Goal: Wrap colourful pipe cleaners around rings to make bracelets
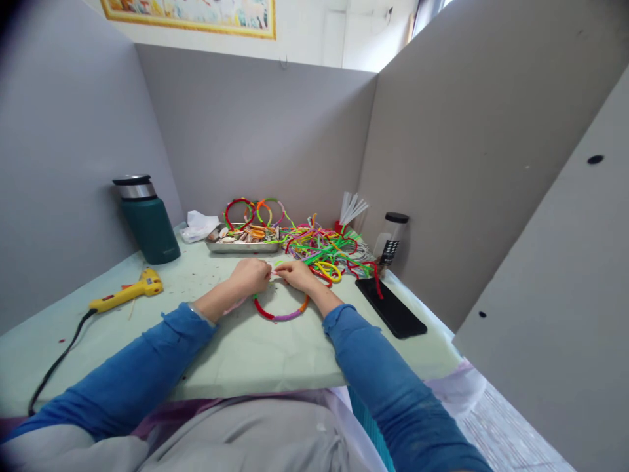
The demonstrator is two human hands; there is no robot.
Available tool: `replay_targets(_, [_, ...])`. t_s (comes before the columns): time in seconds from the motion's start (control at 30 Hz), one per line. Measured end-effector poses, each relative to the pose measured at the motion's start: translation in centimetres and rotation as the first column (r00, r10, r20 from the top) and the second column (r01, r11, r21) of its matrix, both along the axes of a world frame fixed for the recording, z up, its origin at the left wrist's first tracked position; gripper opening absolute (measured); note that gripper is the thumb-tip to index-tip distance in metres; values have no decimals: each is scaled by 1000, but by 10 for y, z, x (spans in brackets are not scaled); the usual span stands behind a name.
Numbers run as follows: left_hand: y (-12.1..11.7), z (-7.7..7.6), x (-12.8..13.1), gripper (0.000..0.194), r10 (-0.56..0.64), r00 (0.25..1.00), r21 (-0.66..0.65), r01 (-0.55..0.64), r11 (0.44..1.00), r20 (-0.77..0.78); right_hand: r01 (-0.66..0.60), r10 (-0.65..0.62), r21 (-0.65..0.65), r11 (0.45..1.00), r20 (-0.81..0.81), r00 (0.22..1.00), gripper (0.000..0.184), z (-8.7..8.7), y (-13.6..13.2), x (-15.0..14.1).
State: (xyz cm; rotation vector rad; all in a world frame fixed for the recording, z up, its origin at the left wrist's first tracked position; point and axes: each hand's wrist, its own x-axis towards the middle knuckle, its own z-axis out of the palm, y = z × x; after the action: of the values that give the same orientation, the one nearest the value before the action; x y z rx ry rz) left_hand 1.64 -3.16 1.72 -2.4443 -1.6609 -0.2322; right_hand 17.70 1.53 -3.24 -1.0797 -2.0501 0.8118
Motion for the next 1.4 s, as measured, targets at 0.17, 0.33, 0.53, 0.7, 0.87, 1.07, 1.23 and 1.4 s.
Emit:
replay_targets(0.17, [-2,1,0,25,-83,992,30,86,996,-92,6,-6,-14,1000,26,1000,23,3,-3,0])
replay_targets(0.33, [5,-6,-3,24,-184,978,87,193,977,-100,8,-6,-33,999,35,999,24,5,-5,-1])
replay_targets(0.53, [5,-4,-3,24,-177,977,43,183,982,-117,-10,10,-9,1000,53,999,25,2,-2,2])
replay_targets(0.7, [2,-1,-2,25,-172,970,58,185,981,-172,-37,36,9,999,72,997,27,1,-1,6])
replay_targets(0.87, [0,1,-1,27,-115,981,133,136,982,-154,7,-14,80,997,80,997,29,5,-2,6])
replay_targets(1.07, [11,-2,-7,29,-161,969,155,191,969,-187,44,-61,167,985,95,994,26,10,-6,7])
replay_targets(1.23, [15,-5,-11,30,-215,971,167,231,959,-105,50,-70,172,984,111,991,26,17,-12,9])
replay_targets(1.4, [18,-8,-12,25,-153,974,74,142,987,166,16,-38,186,982,116,993,26,20,-15,10])
